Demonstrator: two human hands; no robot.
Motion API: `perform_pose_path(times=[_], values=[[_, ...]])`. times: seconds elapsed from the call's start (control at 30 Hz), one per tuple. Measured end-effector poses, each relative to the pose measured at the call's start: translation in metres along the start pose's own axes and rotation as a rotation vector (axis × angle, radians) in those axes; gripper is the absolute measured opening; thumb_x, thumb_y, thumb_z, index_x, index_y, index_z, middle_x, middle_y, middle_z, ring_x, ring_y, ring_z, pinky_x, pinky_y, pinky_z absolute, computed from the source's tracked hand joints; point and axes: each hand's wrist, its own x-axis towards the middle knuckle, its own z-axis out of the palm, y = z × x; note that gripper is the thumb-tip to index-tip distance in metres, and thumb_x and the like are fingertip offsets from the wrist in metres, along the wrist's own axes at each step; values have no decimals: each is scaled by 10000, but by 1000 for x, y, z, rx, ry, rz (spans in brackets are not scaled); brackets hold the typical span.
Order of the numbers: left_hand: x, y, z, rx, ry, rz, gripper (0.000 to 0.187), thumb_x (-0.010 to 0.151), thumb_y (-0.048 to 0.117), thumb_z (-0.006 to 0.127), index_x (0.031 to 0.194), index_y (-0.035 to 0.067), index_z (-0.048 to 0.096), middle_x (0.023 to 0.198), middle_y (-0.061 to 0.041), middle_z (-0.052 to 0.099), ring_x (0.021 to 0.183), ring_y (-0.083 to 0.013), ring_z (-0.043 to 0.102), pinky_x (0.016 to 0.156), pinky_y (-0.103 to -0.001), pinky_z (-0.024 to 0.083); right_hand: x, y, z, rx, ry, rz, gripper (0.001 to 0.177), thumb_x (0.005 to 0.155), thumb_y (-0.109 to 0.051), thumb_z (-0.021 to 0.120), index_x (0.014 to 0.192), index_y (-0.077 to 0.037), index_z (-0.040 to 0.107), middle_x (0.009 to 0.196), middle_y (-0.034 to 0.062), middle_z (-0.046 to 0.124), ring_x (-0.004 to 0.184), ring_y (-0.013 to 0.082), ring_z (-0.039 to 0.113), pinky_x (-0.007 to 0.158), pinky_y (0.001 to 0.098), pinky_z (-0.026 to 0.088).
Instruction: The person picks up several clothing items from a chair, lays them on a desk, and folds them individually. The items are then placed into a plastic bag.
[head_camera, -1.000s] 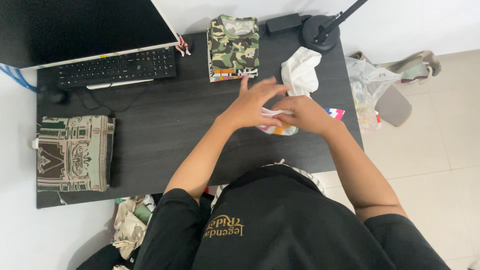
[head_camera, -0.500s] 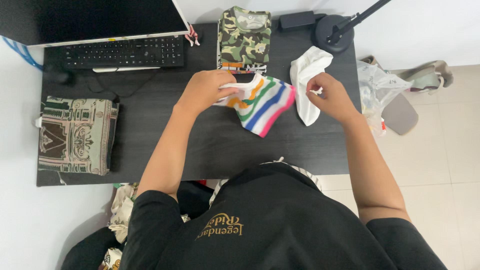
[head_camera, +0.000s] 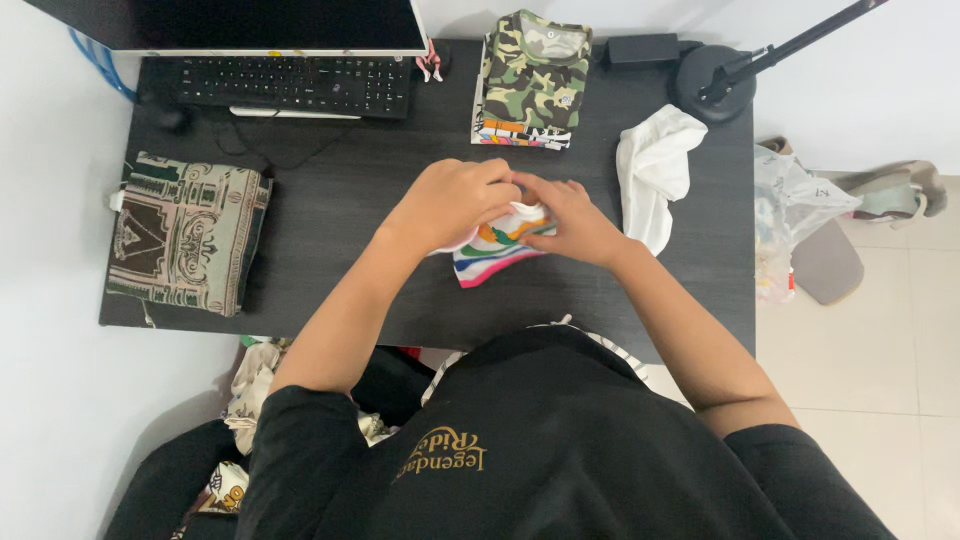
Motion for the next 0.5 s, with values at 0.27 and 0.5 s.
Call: perform_pose_path(times=[0.27, 0.5], values=[[-30, -44, -12, 63, 64, -296, 122, 909, 239, 733, 996, 152, 735, 960, 16, 669, 810, -209, 690, 676, -357, 530, -33, 65, -20, 121, 60, 299, 253, 866, -109, 727, 1103, -21, 711, 957, 110, 725, 844, 231, 683, 785, 343, 541], [-38, -52, -3, 229, 250, -168, 98, 874, 129, 763, 967, 146, 736, 950, 29, 667, 845, -185, 632, 722, -347, 466, -61, 52, -33, -185, 596, 133, 191, 837, 59, 699, 1002, -35, 715, 874, 96, 605, 781, 223, 607, 670, 352, 496]])
